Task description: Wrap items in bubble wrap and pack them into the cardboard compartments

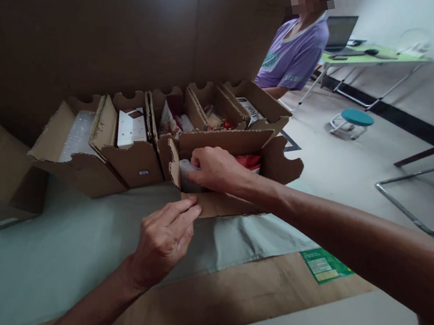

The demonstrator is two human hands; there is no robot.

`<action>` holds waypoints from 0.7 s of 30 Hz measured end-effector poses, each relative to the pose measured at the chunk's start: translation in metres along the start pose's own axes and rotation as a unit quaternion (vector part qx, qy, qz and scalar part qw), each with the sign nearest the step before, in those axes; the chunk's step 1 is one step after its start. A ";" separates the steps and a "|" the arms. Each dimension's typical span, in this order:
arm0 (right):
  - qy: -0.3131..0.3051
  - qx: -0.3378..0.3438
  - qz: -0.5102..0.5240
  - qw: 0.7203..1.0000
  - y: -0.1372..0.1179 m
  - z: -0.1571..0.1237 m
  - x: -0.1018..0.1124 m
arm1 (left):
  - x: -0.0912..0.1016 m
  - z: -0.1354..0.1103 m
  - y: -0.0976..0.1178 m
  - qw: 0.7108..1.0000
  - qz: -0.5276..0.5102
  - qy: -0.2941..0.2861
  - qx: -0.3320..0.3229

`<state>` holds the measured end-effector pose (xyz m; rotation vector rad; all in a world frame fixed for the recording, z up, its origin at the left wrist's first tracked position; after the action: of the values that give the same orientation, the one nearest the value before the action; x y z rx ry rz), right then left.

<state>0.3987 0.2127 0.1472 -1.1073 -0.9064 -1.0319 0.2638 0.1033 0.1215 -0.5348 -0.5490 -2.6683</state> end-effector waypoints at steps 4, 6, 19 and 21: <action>-0.081 0.018 -0.015 0.996 -0.006 -0.001 -0.011 | -0.001 -0.001 -0.001 1.000 0.011 0.003 -0.002; -0.072 0.044 -0.070 0.994 -0.008 -0.003 -0.012 | -0.002 -0.001 -0.003 1.000 0.011 0.008 -0.001; 0.390 -0.115 0.097 0.908 0.081 -0.119 0.107 | 0.009 -0.030 -0.060 0.959 -0.069 0.101 0.257; 0.453 -0.202 0.140 0.857 0.124 -0.161 0.100 | -0.008 -0.037 -0.076 0.940 -0.110 0.069 0.315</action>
<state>0.5561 0.0516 0.1750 -0.8818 0.2397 -1.3370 0.2283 0.1548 0.0632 -0.0990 -1.4111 -2.4856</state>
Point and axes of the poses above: each hand's wrist, its own z-axis towards the middle knuckle, its own x-axis out of the back of the hand, y = z × x, the point moved 7 cm from there along z, towards the middle knuckle, and after that the axes turned 13 degrees about y, right-handed, at the moved point
